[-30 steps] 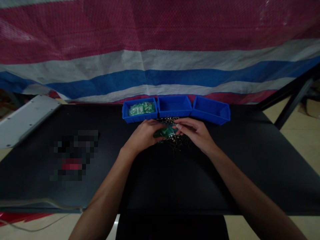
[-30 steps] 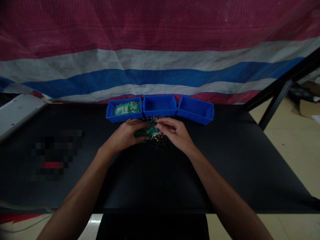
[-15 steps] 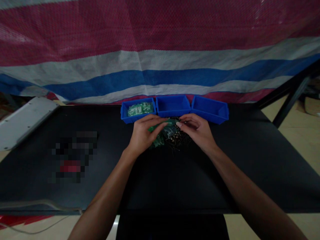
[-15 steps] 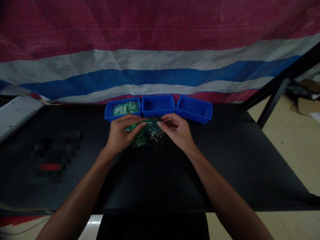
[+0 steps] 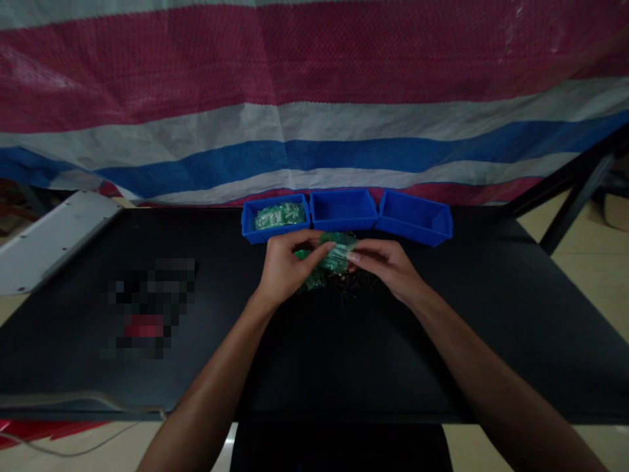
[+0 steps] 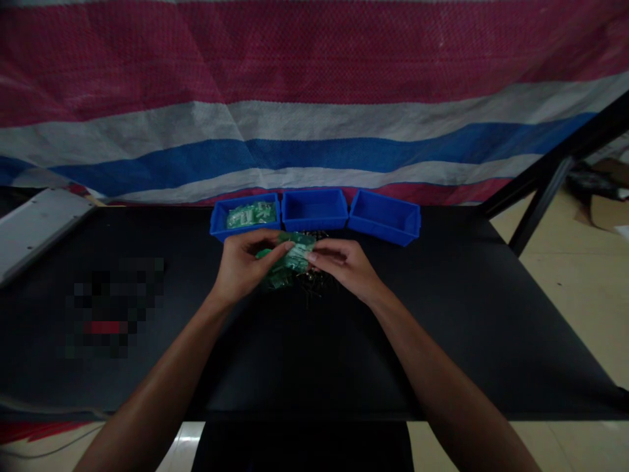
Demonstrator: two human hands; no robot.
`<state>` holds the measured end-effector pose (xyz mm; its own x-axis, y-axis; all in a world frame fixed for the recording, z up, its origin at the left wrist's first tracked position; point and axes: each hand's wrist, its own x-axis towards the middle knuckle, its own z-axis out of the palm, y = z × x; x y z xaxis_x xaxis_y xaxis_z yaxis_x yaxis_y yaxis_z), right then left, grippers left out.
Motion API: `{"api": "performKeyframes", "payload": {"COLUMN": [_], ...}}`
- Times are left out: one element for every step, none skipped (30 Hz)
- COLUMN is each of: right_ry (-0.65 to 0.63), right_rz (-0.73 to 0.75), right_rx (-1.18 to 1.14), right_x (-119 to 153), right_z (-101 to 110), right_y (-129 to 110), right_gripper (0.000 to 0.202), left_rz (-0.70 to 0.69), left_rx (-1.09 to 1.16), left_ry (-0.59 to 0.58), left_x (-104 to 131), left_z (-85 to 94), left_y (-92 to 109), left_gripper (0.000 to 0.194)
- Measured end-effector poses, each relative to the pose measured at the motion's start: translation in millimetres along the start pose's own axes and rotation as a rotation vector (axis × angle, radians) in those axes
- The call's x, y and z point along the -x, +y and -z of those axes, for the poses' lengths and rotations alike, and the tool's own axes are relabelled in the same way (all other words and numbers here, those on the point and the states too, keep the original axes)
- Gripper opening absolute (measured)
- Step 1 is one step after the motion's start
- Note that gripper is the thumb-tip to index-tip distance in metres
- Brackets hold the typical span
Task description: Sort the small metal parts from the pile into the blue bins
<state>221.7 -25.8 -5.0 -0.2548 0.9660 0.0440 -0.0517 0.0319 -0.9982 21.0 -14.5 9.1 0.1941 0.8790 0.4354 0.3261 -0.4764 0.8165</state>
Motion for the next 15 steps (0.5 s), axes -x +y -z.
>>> {"api": "performKeyframes", "payload": {"right_ry": [0.014,0.038,0.07,0.105,0.137,0.163,0.181,0.189,0.192,0.192,0.192,0.19,0.187,0.184,0.181], "right_rz": [0.001,0.002,0.005,0.009,0.016,0.024,0.032,0.038,0.043,0.048,0.049,0.048,0.046,0.043,0.04], "right_rx": [0.016,0.024,0.028,0.031,0.034,0.038,0.04,0.042,0.041,0.041,0.043,0.046,0.053,0.061,0.069], "right_x": [0,-1,-1,-2,-3,-3,-4,-4,-4,-4,-4,-4,-4,-4,-4], "right_z": [-1,-1,-2,-2,-2,-1,-1,0,0,1,1,1,1,1,1], "right_y": [0,0,0,0,0,0,0,-1,-1,-1,-1,-1,-1,-2,-2], "right_gripper": [0.019,0.02,0.021,0.021,0.021,0.02,0.019,0.018,0.018,0.017,0.017,0.017,0.017,0.017,0.017], "left_rz": [-0.043,-0.097,-0.16,-0.222,-0.279,-0.326,-0.352,-0.365,-0.359,-0.335,-0.298,-0.248,-0.193,-0.139,-0.091], "left_rx": [-0.035,-0.082,-0.14,-0.206,-0.279,-0.357,-0.439,-0.525,-0.608,-0.694,-0.772,-0.833,-0.873,-0.898,-0.91], "left_ry": [-0.03,-0.046,-0.035,0.002,0.064,0.143,0.23,0.303,0.362,0.391,0.399,0.378,0.339,0.296,0.255], "left_x": [0,-1,-2,-2,-4,-5,-6,-7,-9,-10,-10,-11,-11,-10,-10], "left_z": [1.6,3.8,6.5,9.9,14.0,18.6,23.6,28.7,33.7,38.0,41.6,44.2,45.7,46.2,45.8], "left_y": [2,3,4,4,4,2,-1,-5,-10,-14,-19,-22,-25,-27,-28], "left_gripper": [0.017,0.017,0.016,0.016,0.016,0.017,0.019,0.02,0.021,0.021,0.02,0.019,0.018,0.017,0.017]}}
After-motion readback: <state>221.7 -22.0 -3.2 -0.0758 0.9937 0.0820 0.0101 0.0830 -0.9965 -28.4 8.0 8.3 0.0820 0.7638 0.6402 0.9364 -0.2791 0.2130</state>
